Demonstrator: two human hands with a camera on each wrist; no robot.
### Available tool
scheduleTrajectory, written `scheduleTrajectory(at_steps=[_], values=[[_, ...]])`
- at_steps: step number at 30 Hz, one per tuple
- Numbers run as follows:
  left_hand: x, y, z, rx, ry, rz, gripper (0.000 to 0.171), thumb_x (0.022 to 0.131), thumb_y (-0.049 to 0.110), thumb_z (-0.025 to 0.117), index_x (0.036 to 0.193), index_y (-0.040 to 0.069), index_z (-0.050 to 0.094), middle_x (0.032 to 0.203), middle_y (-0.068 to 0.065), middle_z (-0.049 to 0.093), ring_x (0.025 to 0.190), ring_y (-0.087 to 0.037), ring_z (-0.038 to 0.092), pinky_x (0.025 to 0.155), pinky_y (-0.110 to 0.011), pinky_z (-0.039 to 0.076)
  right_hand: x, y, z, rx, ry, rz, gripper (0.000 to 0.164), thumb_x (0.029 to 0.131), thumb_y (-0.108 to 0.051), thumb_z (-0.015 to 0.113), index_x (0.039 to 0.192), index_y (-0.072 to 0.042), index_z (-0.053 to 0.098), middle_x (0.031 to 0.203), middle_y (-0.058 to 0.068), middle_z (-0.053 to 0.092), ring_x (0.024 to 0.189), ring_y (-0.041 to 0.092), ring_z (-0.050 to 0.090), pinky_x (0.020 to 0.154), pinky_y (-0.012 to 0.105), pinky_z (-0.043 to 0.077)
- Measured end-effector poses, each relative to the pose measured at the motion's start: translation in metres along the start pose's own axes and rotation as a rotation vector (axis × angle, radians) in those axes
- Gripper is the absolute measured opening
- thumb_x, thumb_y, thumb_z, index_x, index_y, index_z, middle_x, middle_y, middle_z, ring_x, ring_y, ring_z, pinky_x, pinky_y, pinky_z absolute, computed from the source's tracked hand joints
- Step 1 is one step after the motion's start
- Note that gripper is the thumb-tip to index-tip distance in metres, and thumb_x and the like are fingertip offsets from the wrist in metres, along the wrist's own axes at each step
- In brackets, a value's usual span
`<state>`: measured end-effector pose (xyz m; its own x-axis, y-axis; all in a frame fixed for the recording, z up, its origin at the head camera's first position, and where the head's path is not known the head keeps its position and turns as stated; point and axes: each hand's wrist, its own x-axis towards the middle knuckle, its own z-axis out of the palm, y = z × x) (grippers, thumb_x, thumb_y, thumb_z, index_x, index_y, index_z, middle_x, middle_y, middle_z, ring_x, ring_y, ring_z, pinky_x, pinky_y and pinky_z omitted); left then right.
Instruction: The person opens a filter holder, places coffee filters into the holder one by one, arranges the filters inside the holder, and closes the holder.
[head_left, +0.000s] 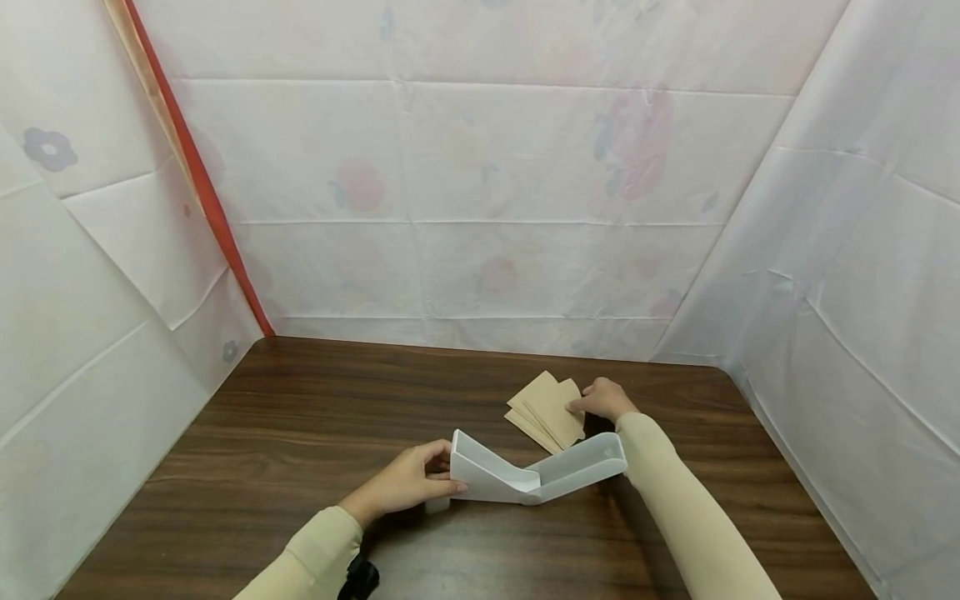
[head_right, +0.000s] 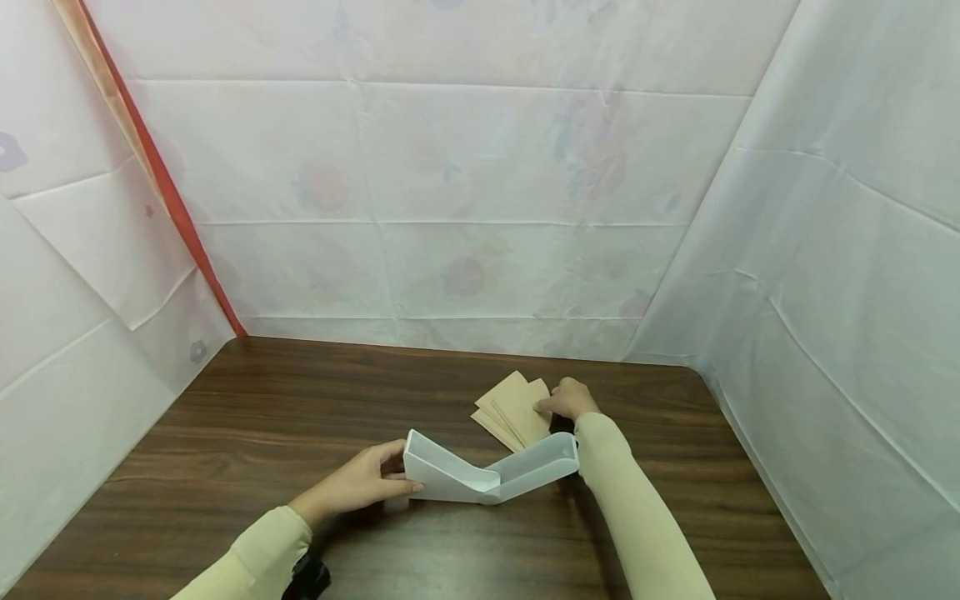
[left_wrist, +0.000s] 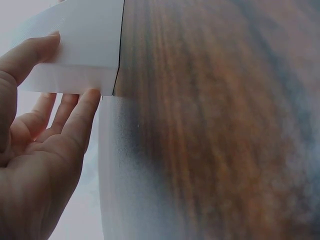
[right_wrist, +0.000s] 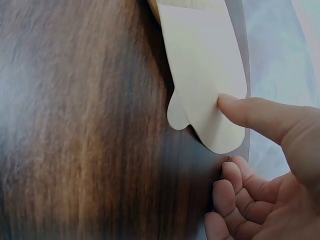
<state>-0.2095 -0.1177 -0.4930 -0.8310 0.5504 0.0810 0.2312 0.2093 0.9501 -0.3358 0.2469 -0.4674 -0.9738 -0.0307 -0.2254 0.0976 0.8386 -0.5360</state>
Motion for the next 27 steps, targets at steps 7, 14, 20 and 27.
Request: scheduleTrajectory(at_steps=[7,14,20,27], values=[[-0.0003,0.0018,-0.0007,0.003,-0.004,-0.004,0.037,0.086,0.013,0.082,0.116,0.002,0.063,0.109,-0.006,0.069,0.104,-0.023,0.065,0.088,-0.028,0.054,0.0004,-0.0041,0.0003,0.017,-0.004,0.037,0.056,0.084,-0.026,0.081,0.121,0.012,0.062,0.121,0.025,0.064,0.11,0.04,0.061,0.091,0.049,0.052],[-0.0007,-0.0007,-0.0008,-0.012,-0.002,-0.008,0.038,0.086,0.013,0.082,0.117,0.002,0.063,0.109,-0.006,0.069,0.105,-0.023,0.064,0.089,-0.028,0.054,0.0026,-0.0049,0.0039,0.039,-0.001,0.062,0.05,0.083,-0.024,0.081,0.117,0.008,0.063,0.116,0.02,0.065,0.107,0.036,0.061,0.09,0.048,0.051],[-0.0003,-0.0012,-0.0014,-0.007,-0.001,-0.001,0.038,0.086,0.013,0.081,0.118,0.002,0.063,0.109,-0.006,0.069,0.105,-0.024,0.064,0.089,-0.028,0.054,0.0034,-0.0048,0.0069,0.053,0.004,0.075,0.038,0.083,-0.023,0.079,0.107,0.003,0.064,0.109,0.014,0.064,0.098,0.029,0.058,0.085,0.043,0.05],[-0.0003,-0.0019,-0.0021,0.006,-0.001,-0.007,0.038,0.086,0.014,0.081,0.118,0.002,0.063,0.108,-0.005,0.069,0.105,-0.023,0.065,0.09,-0.029,0.054,-0.002,-0.0106,0.006,0.055,0.019,0.043,0.023,0.083,-0.02,0.078,0.088,0.0,0.066,0.091,0.007,0.064,0.08,0.022,0.051,0.073,0.037,0.047]])
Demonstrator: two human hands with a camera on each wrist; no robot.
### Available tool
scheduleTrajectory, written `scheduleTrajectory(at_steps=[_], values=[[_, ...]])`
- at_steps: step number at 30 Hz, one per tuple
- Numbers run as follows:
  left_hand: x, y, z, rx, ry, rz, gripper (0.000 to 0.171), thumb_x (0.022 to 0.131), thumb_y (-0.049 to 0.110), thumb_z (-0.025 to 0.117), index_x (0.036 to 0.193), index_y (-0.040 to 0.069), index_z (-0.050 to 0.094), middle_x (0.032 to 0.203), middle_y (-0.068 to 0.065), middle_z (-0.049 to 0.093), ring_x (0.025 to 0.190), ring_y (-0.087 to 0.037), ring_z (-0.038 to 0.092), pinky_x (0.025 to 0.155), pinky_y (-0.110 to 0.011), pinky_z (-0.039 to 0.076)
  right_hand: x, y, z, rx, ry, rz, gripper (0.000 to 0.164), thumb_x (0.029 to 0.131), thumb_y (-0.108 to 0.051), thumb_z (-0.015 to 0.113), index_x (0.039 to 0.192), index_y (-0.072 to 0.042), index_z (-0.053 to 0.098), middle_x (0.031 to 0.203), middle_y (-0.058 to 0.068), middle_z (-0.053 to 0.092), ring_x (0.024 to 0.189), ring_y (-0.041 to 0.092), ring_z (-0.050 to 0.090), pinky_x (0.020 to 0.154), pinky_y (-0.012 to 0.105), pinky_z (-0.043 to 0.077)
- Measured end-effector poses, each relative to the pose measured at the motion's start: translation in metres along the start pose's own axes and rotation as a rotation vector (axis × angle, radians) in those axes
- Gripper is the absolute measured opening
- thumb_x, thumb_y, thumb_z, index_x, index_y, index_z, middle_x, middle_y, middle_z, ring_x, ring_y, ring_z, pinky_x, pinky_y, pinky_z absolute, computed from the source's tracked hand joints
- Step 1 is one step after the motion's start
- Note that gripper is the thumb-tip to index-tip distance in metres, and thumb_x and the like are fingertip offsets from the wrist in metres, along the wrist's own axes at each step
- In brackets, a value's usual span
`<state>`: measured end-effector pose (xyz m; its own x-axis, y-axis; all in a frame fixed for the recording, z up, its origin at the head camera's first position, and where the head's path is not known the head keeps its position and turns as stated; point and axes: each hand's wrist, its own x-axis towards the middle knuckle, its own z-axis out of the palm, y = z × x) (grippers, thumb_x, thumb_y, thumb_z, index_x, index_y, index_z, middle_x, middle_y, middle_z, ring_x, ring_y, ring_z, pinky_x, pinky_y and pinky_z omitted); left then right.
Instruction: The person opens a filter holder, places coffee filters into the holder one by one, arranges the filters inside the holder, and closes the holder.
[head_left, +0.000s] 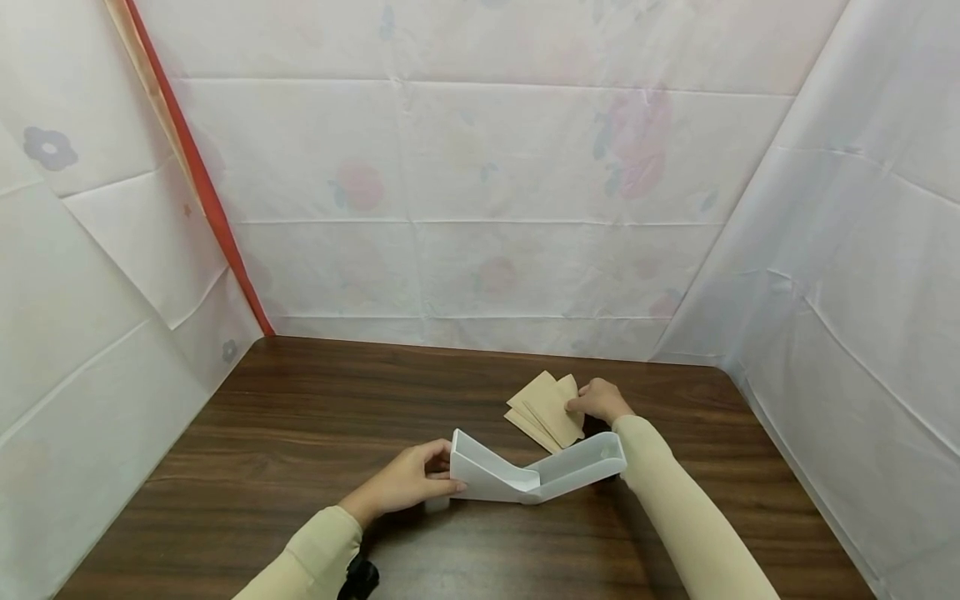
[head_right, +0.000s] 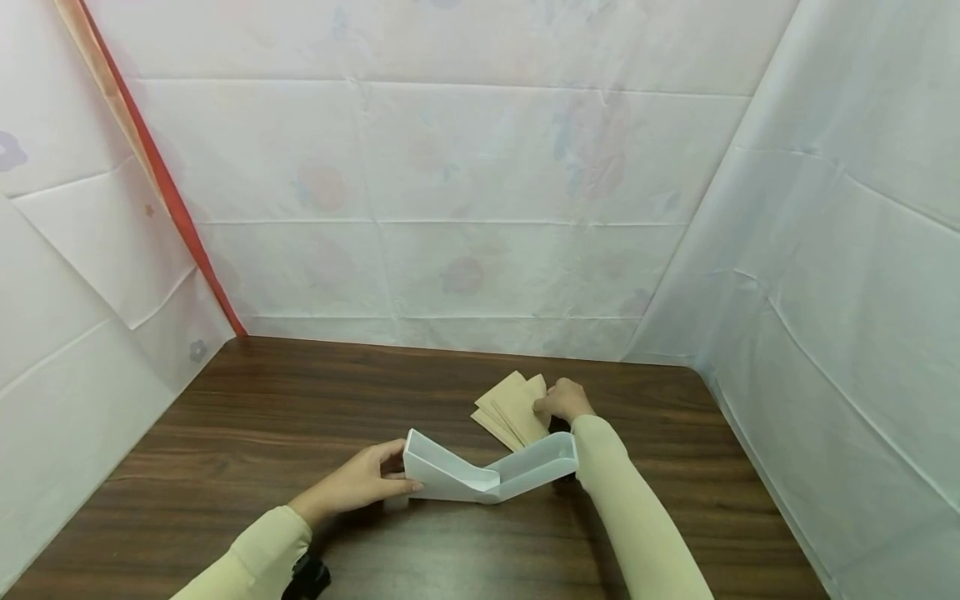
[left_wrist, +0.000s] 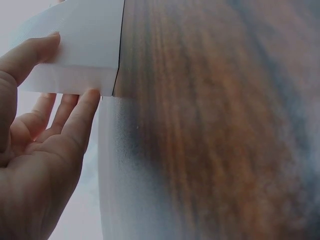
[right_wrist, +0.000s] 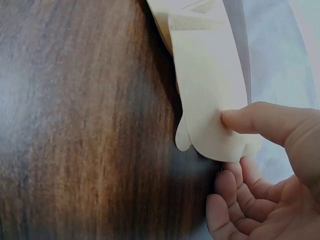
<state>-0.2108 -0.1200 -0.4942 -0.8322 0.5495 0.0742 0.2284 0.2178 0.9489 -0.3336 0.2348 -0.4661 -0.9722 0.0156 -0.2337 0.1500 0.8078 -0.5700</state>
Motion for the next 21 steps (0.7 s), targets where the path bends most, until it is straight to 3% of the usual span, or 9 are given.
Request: scheduleTrajectory(at_steps=[3,7,10,21], values=[[0.0,0.0,0.0,0.0,0.002,0.002,0.038,0.086,0.014,0.082,0.118,0.003,0.063,0.108,-0.005,0.069,0.105,-0.023,0.065,0.09,-0.03,0.054,-0.002,0.0,-0.001,-0.011,-0.002,-0.019,0.024,0.084,-0.02,0.077,0.09,0.002,0.071,0.091,0.009,0.068,0.082,0.023,0.055,0.076,0.039,0.049],[-0.001,0.0,0.001,0.001,0.003,0.0,0.038,0.086,0.015,0.082,0.117,0.003,0.063,0.109,-0.005,0.069,0.105,-0.022,0.065,0.09,-0.03,0.054,-0.003,0.002,-0.001,-0.023,-0.006,-0.037,0.034,0.085,-0.022,0.077,0.106,0.004,0.073,0.108,0.016,0.071,0.101,0.032,0.063,0.089,0.047,0.051],[-0.001,0.001,0.001,0.0,0.002,-0.002,0.037,0.086,0.015,0.081,0.117,0.004,0.063,0.109,-0.005,0.069,0.105,-0.022,0.065,0.09,-0.03,0.054,-0.001,0.005,-0.001,-0.026,-0.009,-0.045,0.038,0.086,-0.024,0.077,0.11,0.004,0.072,0.11,0.017,0.07,0.106,0.035,0.062,0.092,0.049,0.051],[-0.001,0.002,-0.001,0.0,0.003,-0.002,0.038,0.087,0.015,0.081,0.118,0.004,0.063,0.109,-0.004,0.069,0.105,-0.022,0.065,0.089,-0.03,0.054,0.0,0.011,0.0,-0.031,0.007,-0.072,0.025,0.088,-0.026,0.077,0.095,-0.002,0.074,0.095,0.009,0.069,0.089,0.025,0.061,0.083,0.045,0.051]])
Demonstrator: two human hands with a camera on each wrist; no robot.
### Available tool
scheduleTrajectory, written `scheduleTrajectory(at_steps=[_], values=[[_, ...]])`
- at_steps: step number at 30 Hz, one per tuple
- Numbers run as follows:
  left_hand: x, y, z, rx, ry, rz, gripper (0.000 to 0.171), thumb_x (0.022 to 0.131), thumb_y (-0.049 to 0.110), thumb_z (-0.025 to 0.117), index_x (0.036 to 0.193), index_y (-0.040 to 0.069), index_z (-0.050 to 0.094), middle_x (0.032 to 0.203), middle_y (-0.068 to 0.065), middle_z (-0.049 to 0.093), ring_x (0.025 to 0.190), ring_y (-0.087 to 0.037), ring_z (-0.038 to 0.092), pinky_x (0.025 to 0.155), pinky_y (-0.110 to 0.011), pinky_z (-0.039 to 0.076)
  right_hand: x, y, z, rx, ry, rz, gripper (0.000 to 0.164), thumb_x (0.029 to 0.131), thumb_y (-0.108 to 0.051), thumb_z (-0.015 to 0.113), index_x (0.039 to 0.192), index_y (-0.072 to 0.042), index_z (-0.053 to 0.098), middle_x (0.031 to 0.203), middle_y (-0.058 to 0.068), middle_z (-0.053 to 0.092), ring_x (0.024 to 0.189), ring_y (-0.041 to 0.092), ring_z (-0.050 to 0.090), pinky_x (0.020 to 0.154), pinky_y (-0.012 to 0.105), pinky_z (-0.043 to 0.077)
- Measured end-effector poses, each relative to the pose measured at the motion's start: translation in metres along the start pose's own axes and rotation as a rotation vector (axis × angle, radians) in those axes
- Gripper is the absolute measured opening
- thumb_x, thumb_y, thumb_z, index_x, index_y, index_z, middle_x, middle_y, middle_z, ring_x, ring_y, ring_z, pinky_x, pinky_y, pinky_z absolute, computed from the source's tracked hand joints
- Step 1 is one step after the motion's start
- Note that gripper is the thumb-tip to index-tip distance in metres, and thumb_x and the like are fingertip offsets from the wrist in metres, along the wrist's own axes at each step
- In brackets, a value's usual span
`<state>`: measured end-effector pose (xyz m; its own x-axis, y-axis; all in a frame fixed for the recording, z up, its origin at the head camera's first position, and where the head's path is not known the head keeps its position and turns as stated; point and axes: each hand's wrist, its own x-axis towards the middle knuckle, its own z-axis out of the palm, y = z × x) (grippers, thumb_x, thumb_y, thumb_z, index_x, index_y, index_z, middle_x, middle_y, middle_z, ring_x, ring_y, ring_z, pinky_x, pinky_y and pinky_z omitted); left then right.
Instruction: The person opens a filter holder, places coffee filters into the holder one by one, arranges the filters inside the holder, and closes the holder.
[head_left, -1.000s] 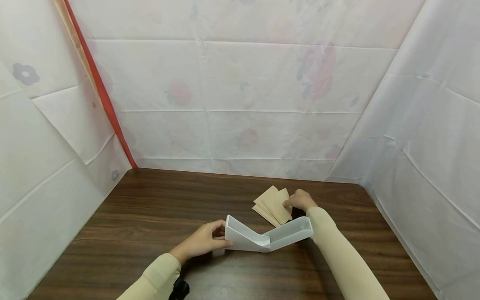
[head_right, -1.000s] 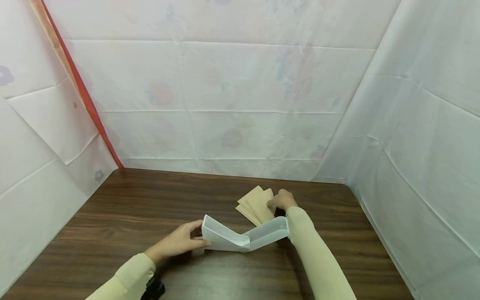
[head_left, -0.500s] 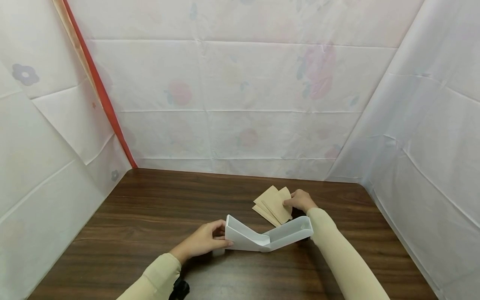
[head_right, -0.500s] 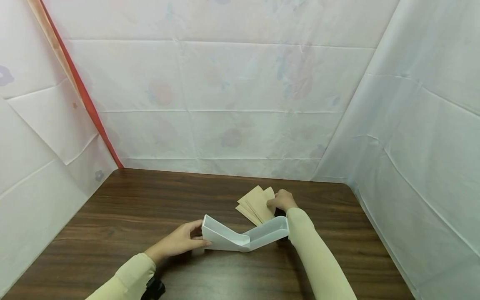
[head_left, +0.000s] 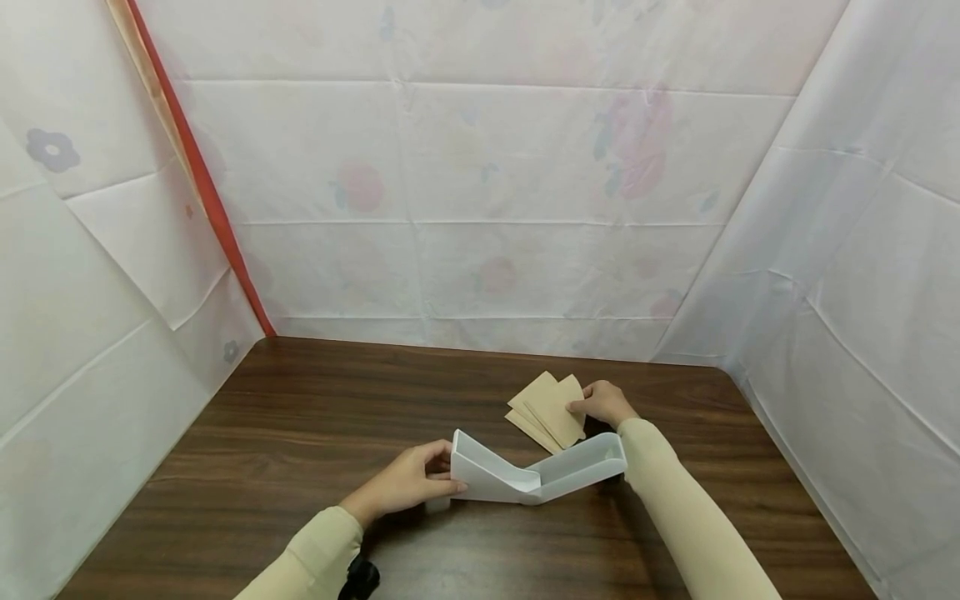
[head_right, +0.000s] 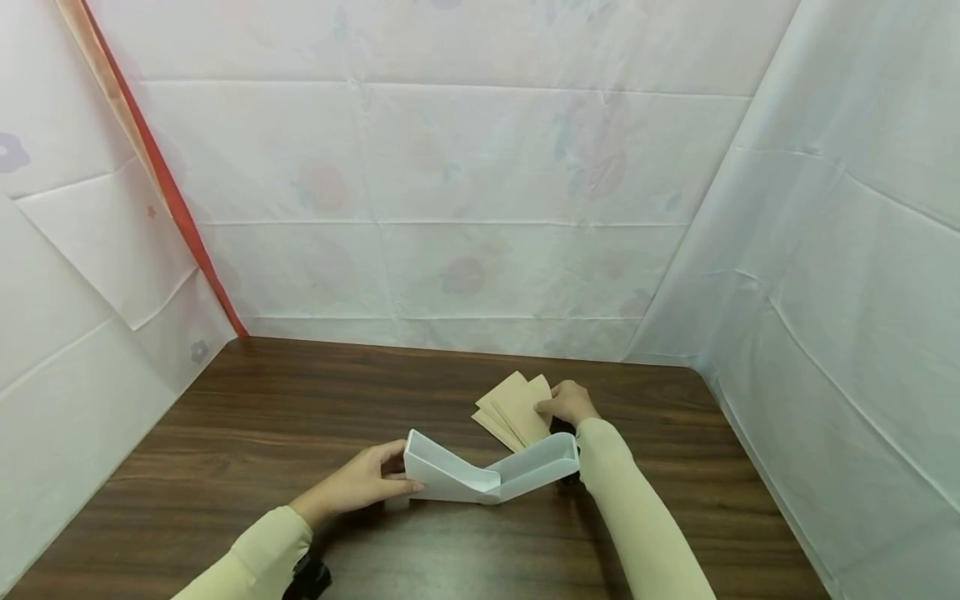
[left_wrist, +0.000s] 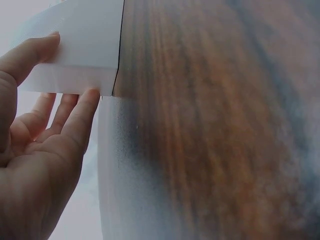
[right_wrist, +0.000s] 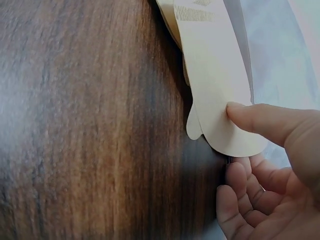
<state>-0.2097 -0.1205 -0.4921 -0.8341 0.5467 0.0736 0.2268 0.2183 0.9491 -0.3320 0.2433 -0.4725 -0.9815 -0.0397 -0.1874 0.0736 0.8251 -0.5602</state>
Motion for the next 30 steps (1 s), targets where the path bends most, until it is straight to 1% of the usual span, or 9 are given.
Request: scheduleTrajectory(at_steps=[5,8,12,16,18,21,23,26,30], values=[[-0.001,0.0,0.0,-0.001,0.002,0.0,0.038,0.087,0.016,0.082,0.118,0.005,0.063,0.109,-0.004,0.069,0.105,-0.022,0.065,0.089,-0.03,0.054,-0.002,0.001,0.0,0.017,0.008,-0.01,0.023,0.09,-0.024,0.075,0.094,-0.002,0.071,0.091,0.008,0.068,0.085,0.024,0.06,0.08,0.044,0.051],[-0.001,-0.001,0.001,-0.001,0.001,-0.001,0.038,0.086,0.015,0.082,0.117,0.004,0.063,0.109,-0.004,0.069,0.105,-0.022,0.065,0.089,-0.03,0.054,-0.003,0.002,-0.001,0.06,0.002,-0.008,0.02,0.092,-0.021,0.073,0.089,-0.002,0.069,0.081,0.005,0.062,0.073,0.02,0.055,0.068,0.038,0.049],[-0.001,-0.001,0.001,-0.008,0.002,0.0,0.038,0.086,0.014,0.082,0.117,0.003,0.063,0.109,-0.005,0.069,0.105,-0.022,0.065,0.089,-0.03,0.054,-0.003,0.005,-0.001,0.132,-0.005,-0.019,0.019,0.094,-0.017,0.07,0.082,-0.003,0.065,0.069,0.002,0.053,0.061,0.017,0.046,0.056,0.03,0.04],[0.0,-0.001,0.001,-0.012,0.004,0.0,0.038,0.086,0.014,0.082,0.117,0.003,0.063,0.109,-0.005,0.069,0.106,-0.023,0.065,0.09,-0.03,0.054,-0.003,0.009,-0.002,0.171,-0.003,-0.033,0.024,0.095,-0.016,0.068,0.074,-0.007,0.06,0.064,0.0,0.048,0.058,0.015,0.043,0.054,0.029,0.038],[-0.001,-0.002,0.001,-0.013,0.004,0.0,0.039,0.086,0.014,0.082,0.118,0.003,0.063,0.11,-0.005,0.069,0.106,-0.023,0.065,0.089,-0.03,0.054,-0.003,0.01,-0.002,0.185,0.002,-0.04,0.025,0.094,-0.016,0.067,0.073,-0.008,0.058,0.064,0.0,0.047,0.059,0.016,0.043,0.055,0.029,0.039],[-0.001,-0.002,0.001,-0.015,0.005,-0.002,0.039,0.086,0.014,0.082,0.118,0.003,0.063,0.11,-0.005,0.069,0.106,-0.023,0.065,0.089,-0.03,0.054,-0.003,0.012,-0.002,0.215,0.009,-0.053,0.019,0.094,-0.015,0.066,0.078,-0.006,0.061,0.072,0.003,0.054,0.064,0.017,0.048,0.058,0.03,0.042],[0.0,-0.002,0.0,-0.012,0.005,-0.003,0.039,0.086,0.015,0.082,0.118,0.003,0.063,0.11,-0.005,0.069,0.106,-0.023,0.065,0.089,-0.03,0.054,-0.005,0.012,-0.003,0.236,0.009,-0.064,0.014,0.094,-0.015,0.065,0.089,-0.002,0.065,0.083,0.006,0.06,0.071,0.02,0.054,0.064,0.032,0.047],[0.0,-0.001,0.001,-0.011,0.006,-0.004,0.039,0.086,0.015,0.082,0.118,0.003,0.063,0.11,-0.005,0.069,0.106,-0.022,0.065,0.089,-0.03,0.054,-0.006,0.012,-0.004,0.289,0.007,-0.075,0.019,0.095,-0.014,0.065,0.103,0.004,0.066,0.095,0.011,0.064,0.082,0.023,0.059,0.071,0.034,0.051],[0.0,0.0,0.001,0.0,0.006,-0.004,0.038,0.086,0.015,0.082,0.117,0.003,0.063,0.109,-0.005,0.07,0.105,-0.022,0.065,0.089,-0.03,0.054,-0.008,0.012,-0.005,0.351,0.013,-0.082,0.026,0.097,-0.013,0.064,0.112,0.009,0.063,0.1,0.015,0.066,0.088,0.023,0.062,0.074,0.036,0.054]])
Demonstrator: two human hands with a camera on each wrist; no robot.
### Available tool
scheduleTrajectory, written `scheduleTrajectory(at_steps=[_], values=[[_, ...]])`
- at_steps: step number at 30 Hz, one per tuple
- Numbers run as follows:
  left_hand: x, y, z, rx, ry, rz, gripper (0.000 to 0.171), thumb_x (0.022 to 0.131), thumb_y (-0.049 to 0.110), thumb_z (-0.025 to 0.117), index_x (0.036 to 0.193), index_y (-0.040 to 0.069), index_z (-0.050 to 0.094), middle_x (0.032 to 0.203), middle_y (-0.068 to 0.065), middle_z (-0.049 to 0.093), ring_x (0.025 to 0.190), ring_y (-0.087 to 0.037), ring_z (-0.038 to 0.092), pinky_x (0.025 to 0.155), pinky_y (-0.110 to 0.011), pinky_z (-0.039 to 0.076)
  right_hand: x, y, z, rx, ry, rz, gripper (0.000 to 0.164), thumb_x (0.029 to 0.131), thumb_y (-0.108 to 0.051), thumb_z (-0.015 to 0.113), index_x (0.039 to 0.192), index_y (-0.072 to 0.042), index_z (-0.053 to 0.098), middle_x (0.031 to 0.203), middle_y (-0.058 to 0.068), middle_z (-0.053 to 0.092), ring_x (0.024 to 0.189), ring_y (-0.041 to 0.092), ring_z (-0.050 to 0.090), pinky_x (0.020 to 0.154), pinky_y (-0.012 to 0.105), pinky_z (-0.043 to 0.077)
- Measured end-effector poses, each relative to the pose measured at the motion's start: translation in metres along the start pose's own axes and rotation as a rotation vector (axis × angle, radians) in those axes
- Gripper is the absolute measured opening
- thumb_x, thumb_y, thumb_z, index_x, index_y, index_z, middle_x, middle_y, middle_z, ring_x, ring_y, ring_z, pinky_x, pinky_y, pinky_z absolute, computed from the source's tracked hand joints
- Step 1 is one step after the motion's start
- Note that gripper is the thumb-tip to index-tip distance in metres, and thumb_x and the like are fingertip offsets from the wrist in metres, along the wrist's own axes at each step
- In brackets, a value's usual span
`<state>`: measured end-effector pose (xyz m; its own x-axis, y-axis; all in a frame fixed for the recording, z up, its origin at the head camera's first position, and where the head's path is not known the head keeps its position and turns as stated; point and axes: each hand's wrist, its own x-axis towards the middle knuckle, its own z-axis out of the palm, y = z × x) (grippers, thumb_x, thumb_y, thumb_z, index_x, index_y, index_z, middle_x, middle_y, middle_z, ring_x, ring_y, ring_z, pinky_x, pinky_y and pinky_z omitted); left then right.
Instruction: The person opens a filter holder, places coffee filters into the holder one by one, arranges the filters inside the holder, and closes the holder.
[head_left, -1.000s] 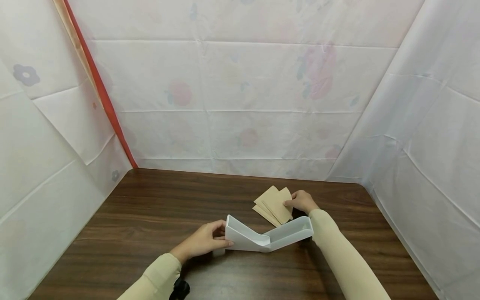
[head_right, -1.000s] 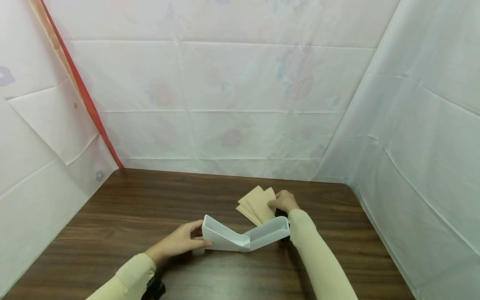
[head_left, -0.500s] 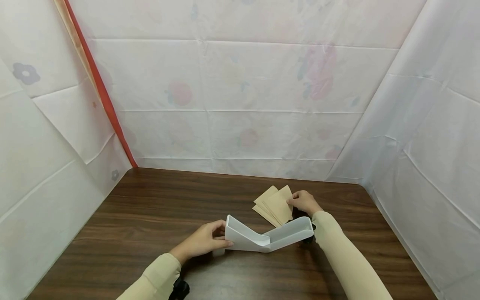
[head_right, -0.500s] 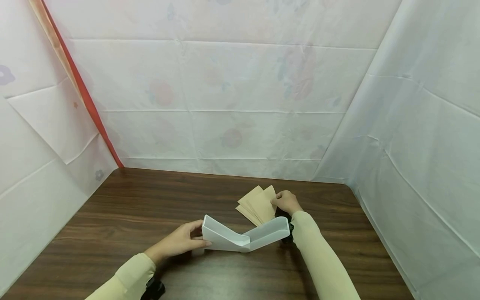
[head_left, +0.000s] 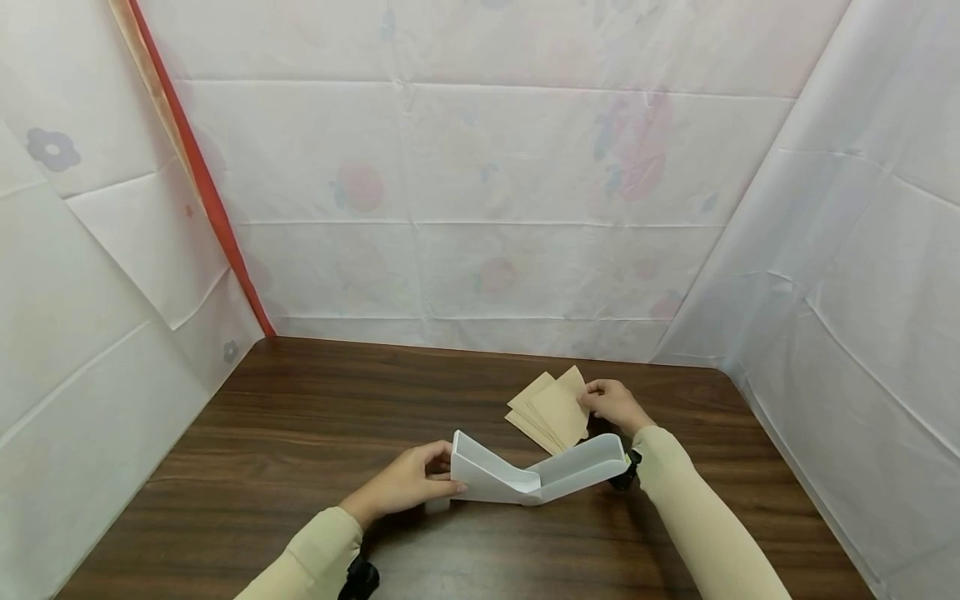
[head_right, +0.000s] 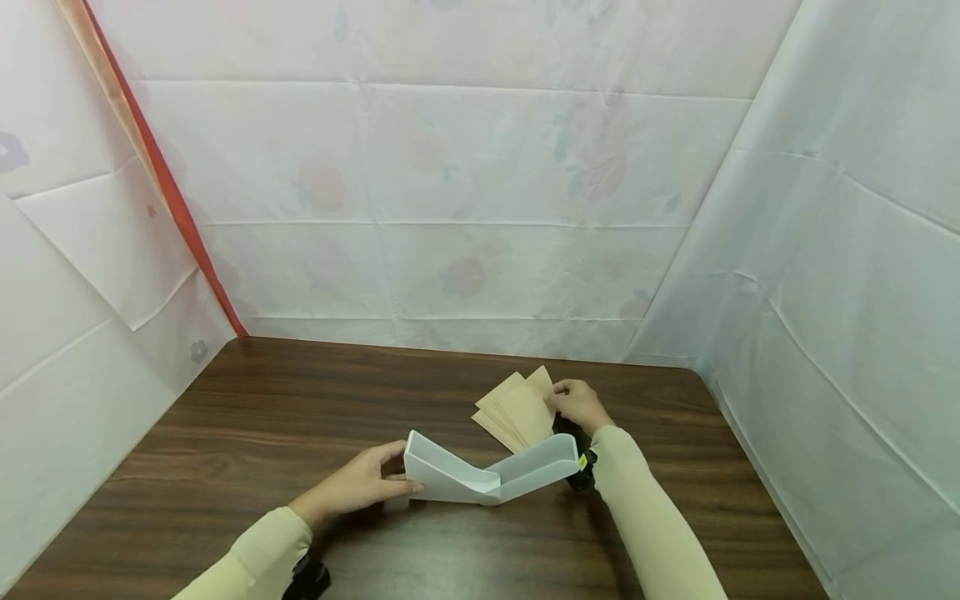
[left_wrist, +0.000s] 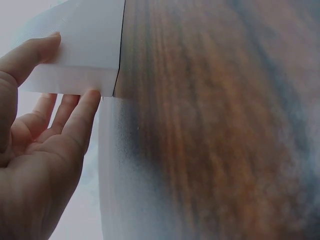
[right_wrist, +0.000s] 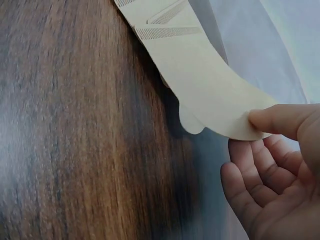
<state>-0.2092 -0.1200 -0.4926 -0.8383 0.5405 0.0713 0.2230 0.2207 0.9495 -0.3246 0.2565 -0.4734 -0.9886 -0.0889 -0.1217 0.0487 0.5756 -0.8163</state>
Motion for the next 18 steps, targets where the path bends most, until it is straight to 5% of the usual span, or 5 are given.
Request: scheduleTrajectory(at_steps=[18], values=[[0.0012,0.0004,0.0004,-0.003,0.003,0.001,0.039,0.086,0.015,0.082,0.118,0.004,0.063,0.108,-0.004,0.069,0.105,-0.021,0.065,0.089,-0.03,0.054,-0.0073,-0.0092,-0.0084,0.063,0.009,-0.05,0.028,0.098,-0.014,0.063,0.114,0.008,0.062,0.101,0.014,0.067,0.087,0.021,0.064,0.075,0.033,0.055]])
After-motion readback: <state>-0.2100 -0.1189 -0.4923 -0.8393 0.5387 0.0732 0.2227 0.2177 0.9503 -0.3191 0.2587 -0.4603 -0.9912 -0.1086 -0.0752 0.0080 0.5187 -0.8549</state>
